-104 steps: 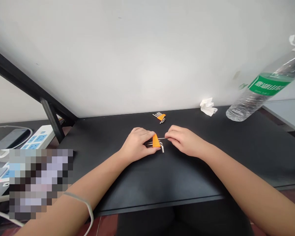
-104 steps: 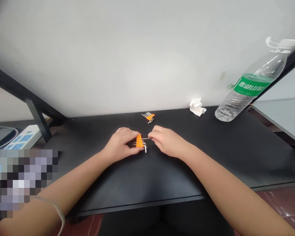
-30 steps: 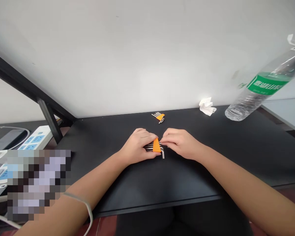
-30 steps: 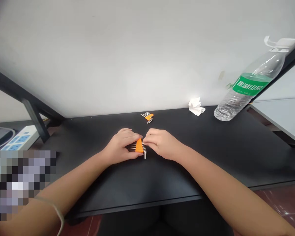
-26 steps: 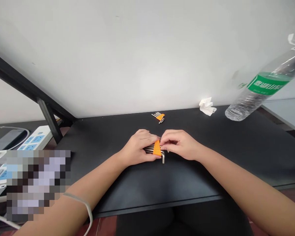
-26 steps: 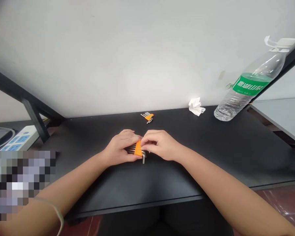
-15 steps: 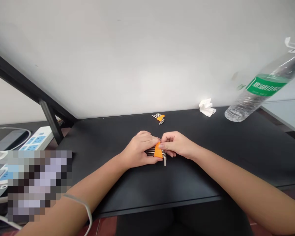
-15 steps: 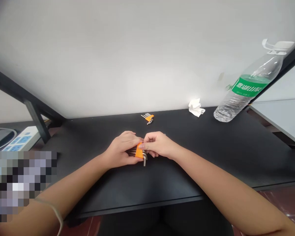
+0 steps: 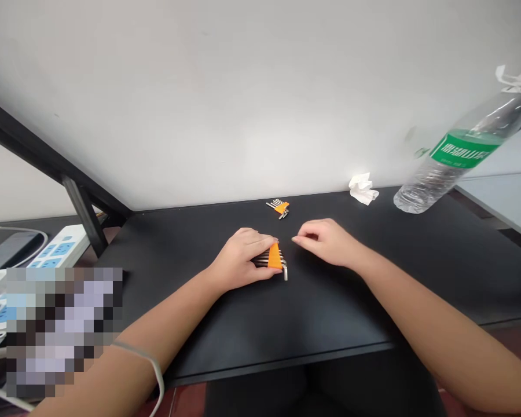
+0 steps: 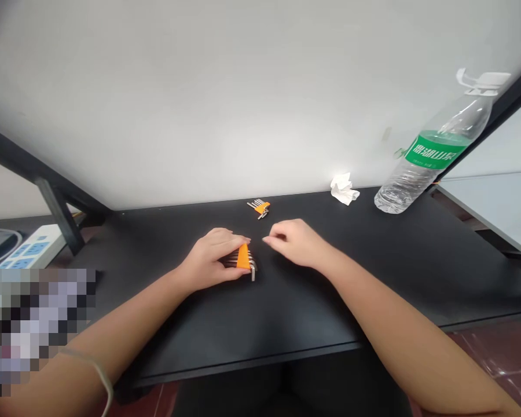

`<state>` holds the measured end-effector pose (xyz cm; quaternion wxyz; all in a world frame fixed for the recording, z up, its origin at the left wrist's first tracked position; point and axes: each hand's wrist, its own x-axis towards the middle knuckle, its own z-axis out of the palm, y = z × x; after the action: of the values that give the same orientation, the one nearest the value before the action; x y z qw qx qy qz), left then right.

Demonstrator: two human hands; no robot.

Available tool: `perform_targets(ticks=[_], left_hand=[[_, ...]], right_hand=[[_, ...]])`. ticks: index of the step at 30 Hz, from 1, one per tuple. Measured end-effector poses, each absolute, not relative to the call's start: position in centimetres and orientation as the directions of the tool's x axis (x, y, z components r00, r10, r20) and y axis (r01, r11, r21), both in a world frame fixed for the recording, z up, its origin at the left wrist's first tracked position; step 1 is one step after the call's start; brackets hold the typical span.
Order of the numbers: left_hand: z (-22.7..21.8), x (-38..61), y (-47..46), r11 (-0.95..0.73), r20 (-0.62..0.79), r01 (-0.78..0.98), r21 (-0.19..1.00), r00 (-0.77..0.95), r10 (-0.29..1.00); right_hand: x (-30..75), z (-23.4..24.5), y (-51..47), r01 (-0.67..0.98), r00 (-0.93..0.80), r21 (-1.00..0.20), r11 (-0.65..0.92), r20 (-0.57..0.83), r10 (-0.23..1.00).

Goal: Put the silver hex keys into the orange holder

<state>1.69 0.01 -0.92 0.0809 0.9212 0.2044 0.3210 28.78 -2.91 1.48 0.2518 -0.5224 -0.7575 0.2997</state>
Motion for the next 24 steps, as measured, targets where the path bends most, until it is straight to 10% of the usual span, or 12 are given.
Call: perform_targets(ticks=[4, 24], left_hand=[[-1.3, 1.0, 0.5, -0.867, 0.477, 0.388, 0.313, 0.725, 0.496], [-1.4, 1.0, 0.6, -0.842, 0.435, 0.425, 0.332, 0.724, 0.536]], right_hand=[[31.7, 1.9, -1.9, 0.855, -0.342, -0.423, 0.299, -0.025, 0.94], [30.0, 1.1, -2.2, 0.923, -0.277, -0.308, 0.23, -0.117, 0.954]])
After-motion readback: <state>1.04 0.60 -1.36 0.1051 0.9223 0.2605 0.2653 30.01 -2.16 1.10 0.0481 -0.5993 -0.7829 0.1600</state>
